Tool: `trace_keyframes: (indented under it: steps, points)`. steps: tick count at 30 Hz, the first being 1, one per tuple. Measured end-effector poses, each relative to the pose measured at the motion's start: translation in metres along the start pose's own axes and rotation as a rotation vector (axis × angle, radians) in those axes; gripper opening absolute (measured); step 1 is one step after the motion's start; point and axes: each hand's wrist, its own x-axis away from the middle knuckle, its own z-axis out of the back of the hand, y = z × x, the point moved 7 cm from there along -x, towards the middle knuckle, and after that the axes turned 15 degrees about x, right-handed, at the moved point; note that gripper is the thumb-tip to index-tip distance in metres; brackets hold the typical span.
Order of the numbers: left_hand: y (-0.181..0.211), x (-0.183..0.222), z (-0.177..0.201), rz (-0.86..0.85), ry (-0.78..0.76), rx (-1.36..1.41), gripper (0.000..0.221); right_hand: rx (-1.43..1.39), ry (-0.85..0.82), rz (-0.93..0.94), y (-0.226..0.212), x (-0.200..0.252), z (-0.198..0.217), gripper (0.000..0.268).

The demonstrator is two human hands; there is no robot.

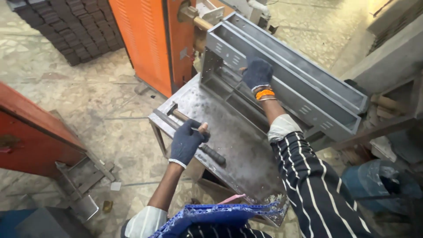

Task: Assembling and spot welding metal enclosure components using a manual welding machine.

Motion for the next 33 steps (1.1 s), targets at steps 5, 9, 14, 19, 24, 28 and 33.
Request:
trace_keyframes:
  steps: [5,9,14,19,24,28,33]
  points:
    - [-0.020,0.002,0.006,0.021,-0.003,0.122,0.030,-0.009,-0.032,-0.036,0.003,-0.004,-0.009,0.040]
    - [-0.015,0.015,0.003,0.067,-0.010,0.097,0.025,0.006,-0.079,-0.054,0.002,-0.003,-0.006,0.041]
    - [-0.035,0.019,0.009,0.100,0.018,0.052,0.024,0.075,0.109,0.035,-0.042,0.043,0.023,0.051]
    - [-0.038,0.022,0.031,0.088,0.093,0.033,0.022,-0.228,0.158,0.109,-0.126,0.171,0.006,0.037]
    - [-0.041,0.033,0.066,0.125,0.185,0.032,0.026,-0.522,-0.429,-0.056,-0.167,0.277,-0.004,0.033]
    - [-0.041,0.055,0.099,0.149,0.215,0.068,0.025,-0.453,-0.423,-0.030,-0.171,0.305,-0.044,0.025]
    - [-0.052,0.075,0.135,0.160,0.256,0.221,0.023,-0.541,-0.646,-0.007,-0.183,0.314,-0.062,0.031]
